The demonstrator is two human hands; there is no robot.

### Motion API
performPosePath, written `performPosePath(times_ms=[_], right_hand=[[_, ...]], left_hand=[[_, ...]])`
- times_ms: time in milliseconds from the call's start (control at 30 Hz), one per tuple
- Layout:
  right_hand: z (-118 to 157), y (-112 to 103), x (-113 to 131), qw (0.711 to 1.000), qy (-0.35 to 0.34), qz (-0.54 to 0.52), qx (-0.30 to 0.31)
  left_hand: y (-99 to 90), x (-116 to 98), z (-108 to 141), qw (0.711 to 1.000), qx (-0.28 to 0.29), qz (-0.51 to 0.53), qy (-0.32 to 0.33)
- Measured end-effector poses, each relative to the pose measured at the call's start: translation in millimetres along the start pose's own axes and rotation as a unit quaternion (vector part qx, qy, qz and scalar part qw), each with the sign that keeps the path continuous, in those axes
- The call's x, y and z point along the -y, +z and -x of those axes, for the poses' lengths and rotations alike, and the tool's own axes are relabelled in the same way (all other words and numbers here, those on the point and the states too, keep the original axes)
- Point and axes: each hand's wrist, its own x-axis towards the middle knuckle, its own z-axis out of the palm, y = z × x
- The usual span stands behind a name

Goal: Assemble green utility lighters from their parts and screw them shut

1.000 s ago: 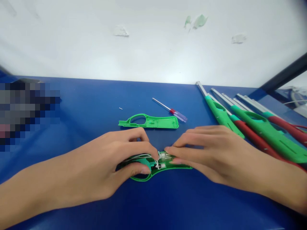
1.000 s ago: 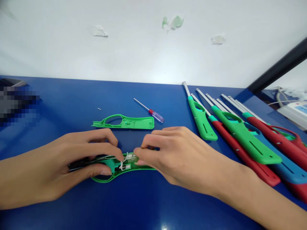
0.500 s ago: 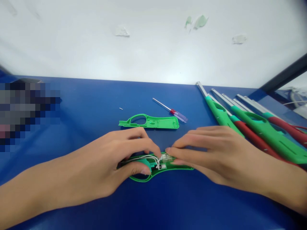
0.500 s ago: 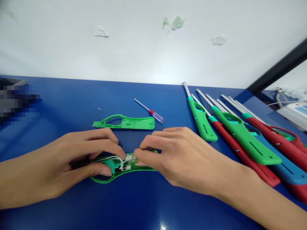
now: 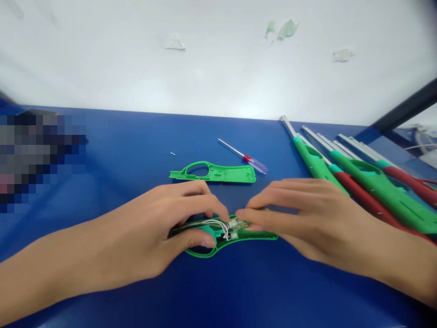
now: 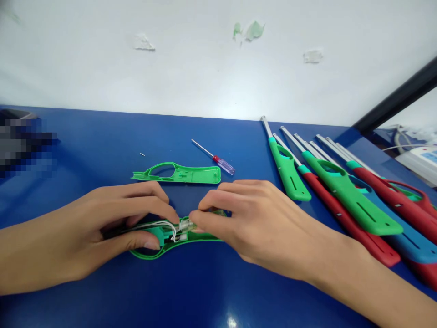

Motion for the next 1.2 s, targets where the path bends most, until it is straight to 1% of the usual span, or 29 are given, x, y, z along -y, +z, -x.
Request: performPosePath(times_ms=[100,267,333,467,567,633,733,833,900,967,1067,1200], right_hand=[[1,-2,0,1.0,0.008,-0.001,0.002],[1,-6,3,1.0,0.018,-0.004,0.005],[0,-8,5,1.0,0.027,-0.011,-0.001],[-3,-10,6,0.999,0.02,-0.029,-0.023],[-3,-8,4,0.997,0.016,-0.071,-0.027],[-2,-6,3,0.994,0.022,-0.098,-0.035],[-2,-2,4,0.99,0.038,-0.122,-0.06],[-2,0,5,0.986,0.062,-0.128,-0.089],[-3,1,5,0.985,0.067,-0.13,-0.096],[-4,0,3,0.987,0.056,-0.124,-0.089],[-4,-1,1,0.994,0.031,-0.082,-0.071],[-2,0,2,0.999,0.0,-0.006,-0.038]], left_hand=[[-0.3,0,0,1.0,-0.002,0.004,-0.006],[-1.1,-2,0,0.999,0.005,0.016,-0.042],[-1.1,-2,0,0.999,0.005,0.023,-0.047],[-0.8,-2,-2,0.999,-0.003,0.025,-0.042],[-1.1,-3,-3,0.998,0.0,0.025,-0.049],[-1.3,-3,-4,0.998,0.001,0.031,-0.05],[-0.1,-3,-4,0.997,-0.016,0.049,-0.064],[2.9,-2,-3,0.994,-0.036,0.076,-0.076],[4.8,-1,-2,0.992,-0.032,0.094,-0.082],[6.0,0,-1,0.99,-0.016,0.108,-0.093],[6.8,1,0,0.988,-0.001,0.119,-0.102],[7.6,0,0,0.989,-0.004,0.106,-0.106]])
